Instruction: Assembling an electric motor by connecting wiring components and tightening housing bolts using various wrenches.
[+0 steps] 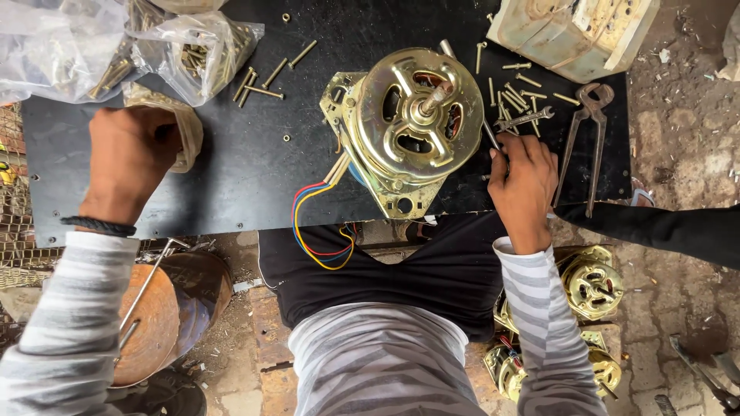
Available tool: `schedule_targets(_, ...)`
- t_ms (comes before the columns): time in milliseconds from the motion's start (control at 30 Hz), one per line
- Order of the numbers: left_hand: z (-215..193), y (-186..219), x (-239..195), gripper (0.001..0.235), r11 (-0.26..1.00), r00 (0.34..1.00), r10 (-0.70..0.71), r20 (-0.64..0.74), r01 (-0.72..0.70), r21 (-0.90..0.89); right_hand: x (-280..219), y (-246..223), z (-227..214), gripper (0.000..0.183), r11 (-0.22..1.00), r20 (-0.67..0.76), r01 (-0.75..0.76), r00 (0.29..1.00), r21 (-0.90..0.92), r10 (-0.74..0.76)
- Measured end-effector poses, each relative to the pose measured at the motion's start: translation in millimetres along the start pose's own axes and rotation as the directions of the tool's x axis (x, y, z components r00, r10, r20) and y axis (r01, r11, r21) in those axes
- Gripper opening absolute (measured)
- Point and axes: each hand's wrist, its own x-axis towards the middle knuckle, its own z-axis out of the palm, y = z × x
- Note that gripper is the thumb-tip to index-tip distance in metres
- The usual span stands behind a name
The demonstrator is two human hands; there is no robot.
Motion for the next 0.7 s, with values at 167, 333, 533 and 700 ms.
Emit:
schedule_targets(167,0,6,-5,0.012,0.967,0.977,-0.150,-0.154,0.112,-0.229,3,3,-2,0.019,1.000,0.061,-0.016,0.998,0.008,0.015)
schedule_targets(333,11,-5,-18,0.014,0.960,0.965,-0.166,-0.201,0.111,-0.258,7,2,-7,0.020,0.998,0.081,-0.035,0.996,0.050,0.031)
schedule_targets(533,12,0,-20,0.012,0.990,0.975,-0.082,-0.207,0.056,-0.126,13,3,-13,0.023,0.997,0.088,0.067,0.994,0.030,-0.069)
schedule_targets(700,16,0,-21,0.017,0.930,0.958,-0.181,-0.222,0.094,-0.355,19,11,-11,0.027,0.987,0.183,0.149,0.974,-0.057,-0.136)
